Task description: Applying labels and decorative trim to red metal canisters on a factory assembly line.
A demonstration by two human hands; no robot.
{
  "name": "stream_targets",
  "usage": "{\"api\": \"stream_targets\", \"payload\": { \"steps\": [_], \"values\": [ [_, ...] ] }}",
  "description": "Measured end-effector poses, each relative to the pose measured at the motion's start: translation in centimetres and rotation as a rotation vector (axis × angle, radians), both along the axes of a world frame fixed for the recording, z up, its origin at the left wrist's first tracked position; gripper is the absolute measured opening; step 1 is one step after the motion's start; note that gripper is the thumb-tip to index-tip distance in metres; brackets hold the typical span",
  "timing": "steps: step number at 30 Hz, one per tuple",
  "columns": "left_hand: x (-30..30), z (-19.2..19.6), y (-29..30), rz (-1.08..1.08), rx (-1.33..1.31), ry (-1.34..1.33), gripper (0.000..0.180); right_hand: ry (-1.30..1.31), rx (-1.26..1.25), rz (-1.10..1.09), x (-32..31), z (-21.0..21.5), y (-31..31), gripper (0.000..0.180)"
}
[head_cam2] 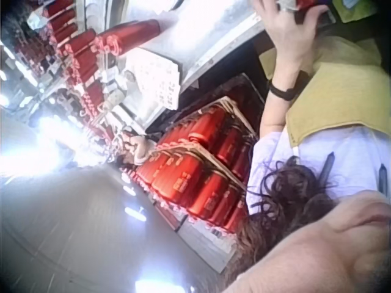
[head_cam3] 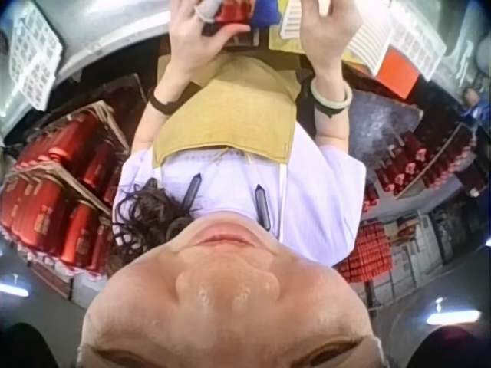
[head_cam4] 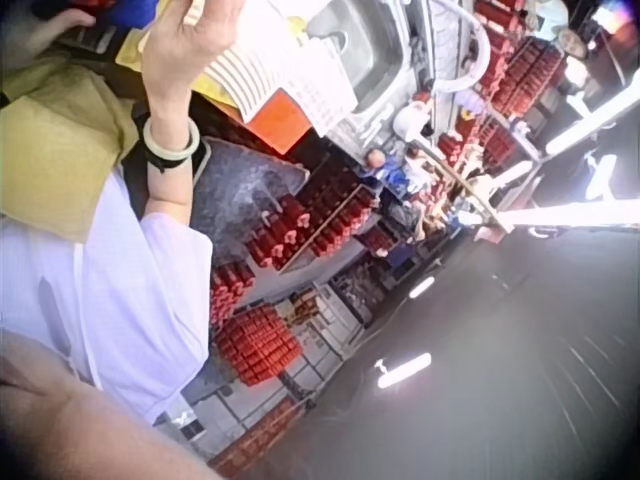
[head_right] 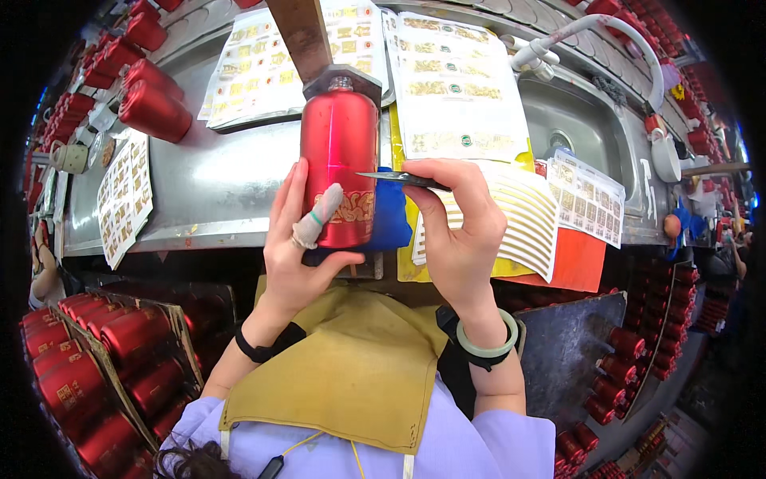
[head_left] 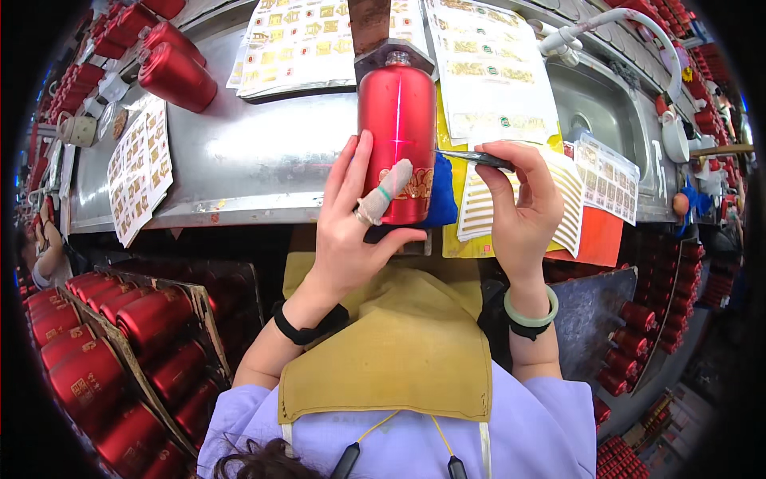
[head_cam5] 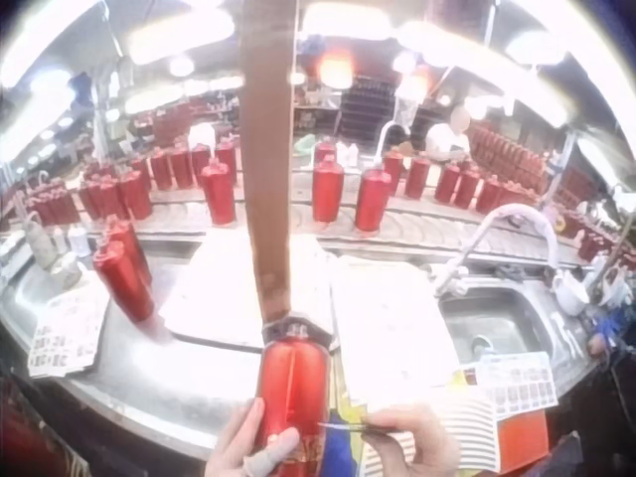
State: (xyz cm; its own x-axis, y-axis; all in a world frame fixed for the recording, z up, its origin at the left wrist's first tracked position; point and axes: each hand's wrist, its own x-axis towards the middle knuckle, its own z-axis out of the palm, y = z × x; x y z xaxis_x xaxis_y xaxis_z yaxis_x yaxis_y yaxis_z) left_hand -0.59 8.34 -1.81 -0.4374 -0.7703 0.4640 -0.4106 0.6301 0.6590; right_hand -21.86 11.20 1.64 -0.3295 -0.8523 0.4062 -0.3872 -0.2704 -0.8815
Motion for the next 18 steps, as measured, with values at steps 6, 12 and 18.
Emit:
{"api": "stream_targets", "payload": {
  "steps": [6,12,18],
  "values": [
    [0.1,-2.5,0.2,0.1,-0.039,0.144,0.07,0.691,-0.248,0.234,1.0,0.8,0.3,0.031],
    [-0.6,-3.0,1.1,0.132,0.314,0.504,0.082,0.793,-0.112,0.35,2.4,3.2,-1.2,0.034],
    [-0.9,-2.7,0.4,0.108,0.34,0.564,0.101,0.863,-0.356,0.428,3.7,2.4,-1.4,0.019]
  ]
}}
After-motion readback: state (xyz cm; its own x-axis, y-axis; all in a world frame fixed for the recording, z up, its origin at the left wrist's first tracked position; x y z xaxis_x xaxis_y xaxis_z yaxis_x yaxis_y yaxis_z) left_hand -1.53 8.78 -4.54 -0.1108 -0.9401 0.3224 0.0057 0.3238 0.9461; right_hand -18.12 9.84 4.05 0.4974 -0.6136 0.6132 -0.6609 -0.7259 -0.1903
